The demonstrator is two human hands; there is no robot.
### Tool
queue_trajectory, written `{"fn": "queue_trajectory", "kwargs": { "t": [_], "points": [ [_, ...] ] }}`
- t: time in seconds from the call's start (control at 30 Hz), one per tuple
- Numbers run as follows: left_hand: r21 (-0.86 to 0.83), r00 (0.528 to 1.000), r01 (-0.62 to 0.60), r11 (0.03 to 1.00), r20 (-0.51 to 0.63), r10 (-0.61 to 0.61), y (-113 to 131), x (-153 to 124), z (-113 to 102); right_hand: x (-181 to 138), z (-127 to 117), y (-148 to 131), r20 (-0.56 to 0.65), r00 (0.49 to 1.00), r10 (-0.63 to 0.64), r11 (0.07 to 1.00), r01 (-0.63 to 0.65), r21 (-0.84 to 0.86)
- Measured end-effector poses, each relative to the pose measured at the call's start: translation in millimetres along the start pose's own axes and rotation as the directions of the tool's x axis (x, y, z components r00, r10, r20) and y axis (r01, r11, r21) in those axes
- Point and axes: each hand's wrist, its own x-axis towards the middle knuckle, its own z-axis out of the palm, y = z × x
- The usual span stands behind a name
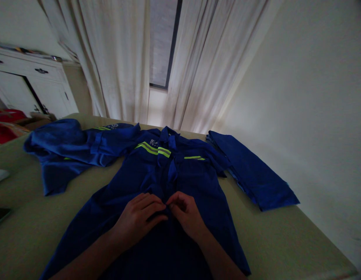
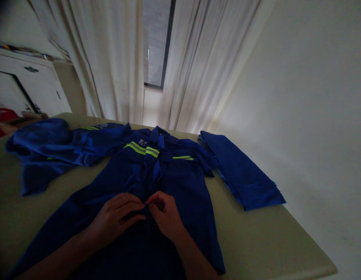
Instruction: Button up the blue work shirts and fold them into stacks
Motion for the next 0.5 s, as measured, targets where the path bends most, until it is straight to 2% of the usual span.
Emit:
{"fn": "queue_trajectory", "kwargs": {
  "t": [0.23, 0.4, 0.5],
  "points": [
    [0.093, 0.996, -0.093, 0.991, 0.018, 0.092, 6.7, 2.9, -1.5, -0.9, 0.3, -0.5, -0.015, 1.000, 0.002, 1.000, -0.002, -0.006],
    [0.107, 0.982, -0.185, 0.977, 0.045, 0.181, 6.5, 2.8, -4.1, 0.8, 3.6, 2.0, -0.066, 0.995, -0.074, 0.997, 0.076, 0.030],
    [0.160, 0.971, -0.235, 0.959, 0.089, 0.223, 7.7, 3.0, -6.1, 2.4, 3.8, 4.0, -0.079, 0.994, -0.075, 0.997, 0.075, 0.005]
  ]
}}
